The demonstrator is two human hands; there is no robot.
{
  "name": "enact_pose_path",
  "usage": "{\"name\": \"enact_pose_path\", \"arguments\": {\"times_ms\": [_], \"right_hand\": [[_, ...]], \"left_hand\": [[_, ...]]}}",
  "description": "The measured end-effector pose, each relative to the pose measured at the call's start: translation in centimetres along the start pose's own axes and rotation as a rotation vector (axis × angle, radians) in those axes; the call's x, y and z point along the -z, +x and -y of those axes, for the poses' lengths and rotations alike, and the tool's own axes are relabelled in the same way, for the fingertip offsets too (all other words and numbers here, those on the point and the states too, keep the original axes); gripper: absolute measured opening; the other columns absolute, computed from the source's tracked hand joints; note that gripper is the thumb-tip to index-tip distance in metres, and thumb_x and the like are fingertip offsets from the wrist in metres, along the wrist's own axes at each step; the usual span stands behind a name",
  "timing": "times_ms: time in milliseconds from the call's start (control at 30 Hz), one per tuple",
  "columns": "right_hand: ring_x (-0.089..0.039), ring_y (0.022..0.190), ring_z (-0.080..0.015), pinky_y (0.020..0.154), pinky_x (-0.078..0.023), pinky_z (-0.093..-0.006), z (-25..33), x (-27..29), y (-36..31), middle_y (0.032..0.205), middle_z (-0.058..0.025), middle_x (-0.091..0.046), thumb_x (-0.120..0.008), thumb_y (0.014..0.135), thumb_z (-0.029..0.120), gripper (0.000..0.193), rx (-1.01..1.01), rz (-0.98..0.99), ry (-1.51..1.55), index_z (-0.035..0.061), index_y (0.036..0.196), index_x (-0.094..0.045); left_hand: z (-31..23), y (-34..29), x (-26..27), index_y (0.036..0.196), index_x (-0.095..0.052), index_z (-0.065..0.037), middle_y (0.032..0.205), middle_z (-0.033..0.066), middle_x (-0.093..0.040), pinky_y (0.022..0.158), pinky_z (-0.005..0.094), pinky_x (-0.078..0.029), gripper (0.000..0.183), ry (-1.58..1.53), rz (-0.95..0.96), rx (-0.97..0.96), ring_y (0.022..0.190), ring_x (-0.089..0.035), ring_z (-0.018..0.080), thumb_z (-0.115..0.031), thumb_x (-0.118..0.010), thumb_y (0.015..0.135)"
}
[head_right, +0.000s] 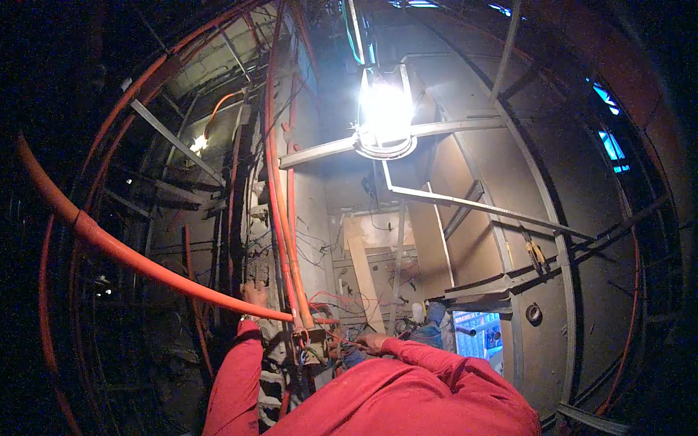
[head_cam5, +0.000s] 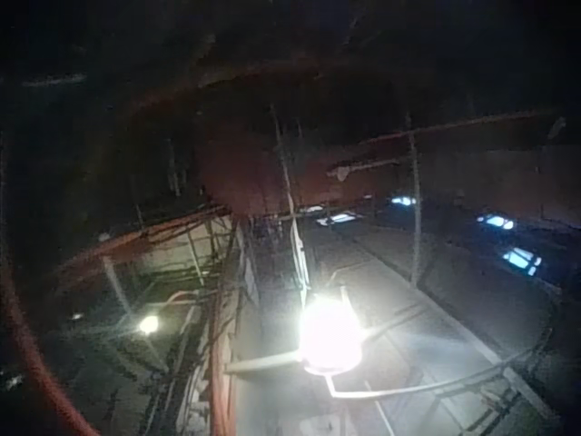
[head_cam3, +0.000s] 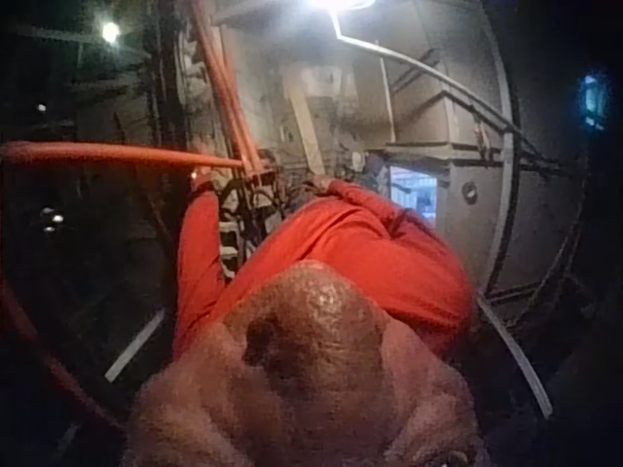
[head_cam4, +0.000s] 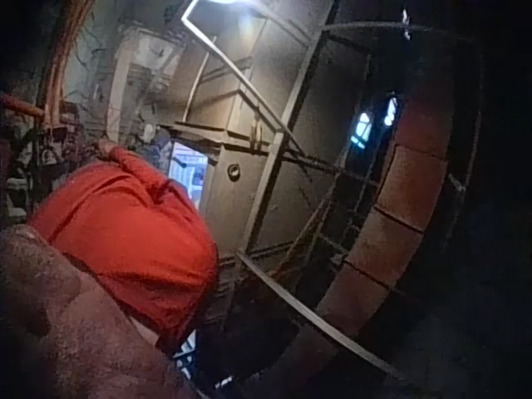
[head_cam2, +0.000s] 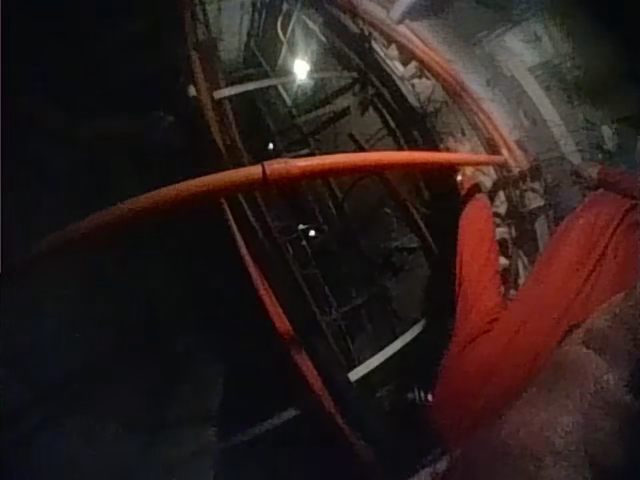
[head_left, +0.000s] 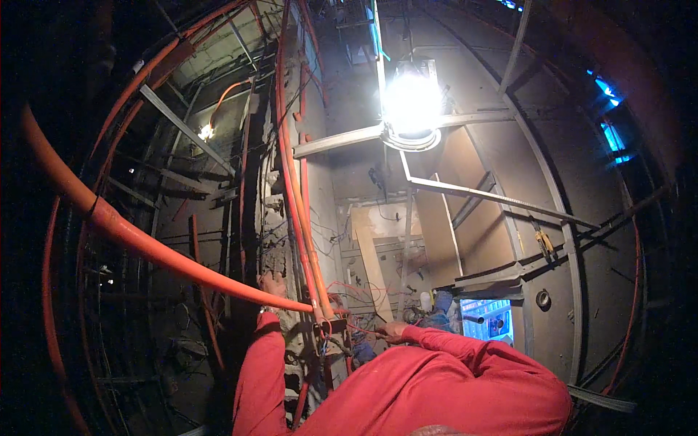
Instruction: The person works on wires inside a junction box located in a utility space or utility tunnel, handling individual wires and routing them within the metal enclosure.
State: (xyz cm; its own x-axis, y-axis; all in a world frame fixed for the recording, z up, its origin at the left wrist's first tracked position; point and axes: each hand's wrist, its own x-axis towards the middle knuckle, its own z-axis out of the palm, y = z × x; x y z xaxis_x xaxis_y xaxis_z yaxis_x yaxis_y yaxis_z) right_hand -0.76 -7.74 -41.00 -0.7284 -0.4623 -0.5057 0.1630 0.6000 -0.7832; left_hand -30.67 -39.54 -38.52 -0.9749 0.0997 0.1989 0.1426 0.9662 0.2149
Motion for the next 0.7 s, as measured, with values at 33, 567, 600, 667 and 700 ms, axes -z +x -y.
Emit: {"name": "enact_pose_path", "arguments": {"times_ms": [33, 567, 600, 667, 700], "right_hand": [[-0.062, 0.089, -0.0367, 0.077, -0.046, -0.0483, -0.6, 0.2, -0.8, 0.09, -0.0155, -0.066, -0.038, 0.097, 0.046, 0.044, -0.017, -0.01, 0.024, 0.0083, 0.109, -0.057], [-0.063, 0.086, -0.0369, 0.074, -0.047, -0.0493, -1.5, -1.1, 1.4, 0.089, -0.0169, -0.065, -0.04, 0.096, 0.048, 0.042, 0.056, -0.03, 0.0, 0.0119, 0.107, -0.058], [-0.063, 0.087, -0.0368, 0.073, -0.047, -0.0489, -1.6, -0.9, 1.2, 0.089, -0.017, -0.065, -0.041, 0.096, 0.046, 0.04, 0.051, -0.016, -0.024, 0.012, 0.107, -0.058], [-0.063, 0.087, -0.0367, 0.073, -0.047, -0.0485, -2.1, -1.0, 1.1, 0.09, -0.0172, -0.065, -0.042, 0.095, 0.044, 0.038, 0.046, -0.003, -0.048, 0.012, 0.107, -0.058], [-0.063, 0.087, -0.0371, 0.072, -0.047, -0.0478, -2.6, -1.1, 1.0, 0.089, -0.0174, -0.065, -0.044, 0.093, 0.041, 0.035, 0.132, -0.071, -0.033, 0.0116, 0.107, -0.058]], "left_hand": [[-2.5, -0.2, 0.5, 0.104, -0.063, 0.005, 0.109, 0.025, -0.061, 0.101, 0.0472, -0.037, 0.046, -0.012, 0.096, 0.02, 0.107, -0.055, 0.0418, -0.038, -0.058, 0.087], [0.4, 0.3, -0.1, 0.086, -0.061, 0.006, 0.084, 0.0261, -0.06, 0.097, 0.0493, -0.036, 0.037, -0.024, -0.094, -0.118, 0.09, -0.056, 0.044, -0.031, -0.058, 0.087], [0.2, 0.3, -0.2, 0.086, -0.061, 0.006, 0.083, 0.0261, -0.06, 0.097, 0.0494, -0.036, 0.037, -0.027, -0.107, -0.133, 0.09, -0.056, 0.0439, -0.031, -0.057, 0.087], [-0.3, 0.3, -0.2, 0.097, -0.064, 0.007, 0.098, 0.0261, -0.064, 0.106, 0.0482, -0.032, 0.041, -0.026, 0.062, -0.025, 0.102, -0.058, 0.0392, -0.032, -0.058, 0.085], [-0.7, 0.3, -0.3, 0.097, -0.064, 0.007, 0.098, 0.0261, -0.064, 0.106, 0.0482, -0.032, 0.041, -0.027, 0.063, -0.028, 0.102, -0.058, 0.0392, -0.032, -0.058, 0.085]]}}
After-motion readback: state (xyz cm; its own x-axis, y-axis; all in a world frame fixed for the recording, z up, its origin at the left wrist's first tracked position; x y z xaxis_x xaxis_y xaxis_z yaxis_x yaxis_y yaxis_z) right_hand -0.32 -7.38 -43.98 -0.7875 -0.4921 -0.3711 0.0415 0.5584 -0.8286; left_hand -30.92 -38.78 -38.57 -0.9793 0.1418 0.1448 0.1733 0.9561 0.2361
